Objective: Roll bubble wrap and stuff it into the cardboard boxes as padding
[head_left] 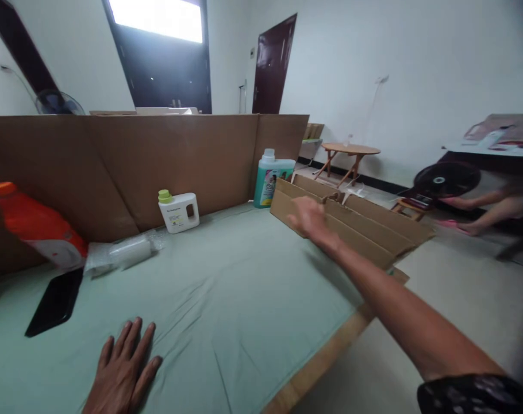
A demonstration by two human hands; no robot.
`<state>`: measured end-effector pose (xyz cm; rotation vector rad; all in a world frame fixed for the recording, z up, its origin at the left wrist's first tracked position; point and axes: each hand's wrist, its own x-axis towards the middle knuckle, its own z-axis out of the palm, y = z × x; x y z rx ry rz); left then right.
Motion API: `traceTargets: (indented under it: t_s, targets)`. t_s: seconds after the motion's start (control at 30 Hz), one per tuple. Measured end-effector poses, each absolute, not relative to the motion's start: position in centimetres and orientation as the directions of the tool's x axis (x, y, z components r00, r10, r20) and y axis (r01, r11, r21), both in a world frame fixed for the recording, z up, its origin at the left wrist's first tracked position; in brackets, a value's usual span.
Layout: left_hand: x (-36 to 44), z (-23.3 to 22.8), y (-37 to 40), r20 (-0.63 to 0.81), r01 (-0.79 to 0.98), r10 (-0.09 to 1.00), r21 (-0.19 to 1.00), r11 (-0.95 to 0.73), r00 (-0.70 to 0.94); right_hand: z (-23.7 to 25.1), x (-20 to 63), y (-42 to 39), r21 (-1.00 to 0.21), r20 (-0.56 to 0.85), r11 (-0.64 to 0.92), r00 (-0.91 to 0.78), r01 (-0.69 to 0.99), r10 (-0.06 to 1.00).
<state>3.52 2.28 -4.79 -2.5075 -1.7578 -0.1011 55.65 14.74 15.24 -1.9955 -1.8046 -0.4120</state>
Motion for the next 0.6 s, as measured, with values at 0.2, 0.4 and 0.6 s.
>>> traceTargets:
  t_s: [0.2,0.4,0.6]
  targets:
    - [4.0,-4.1,1.9,0.224,0.923,0.896,-0.054,-0.382,0.384,17.4,63.3,20.1,-0.174,0.535,-0.22,0.28,0.96,0.797]
    - [4.1,-4.2,1.7,0.296,0.919,0.874,-0.034,-0.394,0.386,15.1,62.3,19.8,-0.108,0.621,-0.042,0.1,0.993,0.777]
    - [4.0,-4.3,1.9,0.377,0.907,0.846,0.037,-0.42,0.377,14.1,54.8,12.1,0.009,0.65,0.259,-0.203,0.966,0.733]
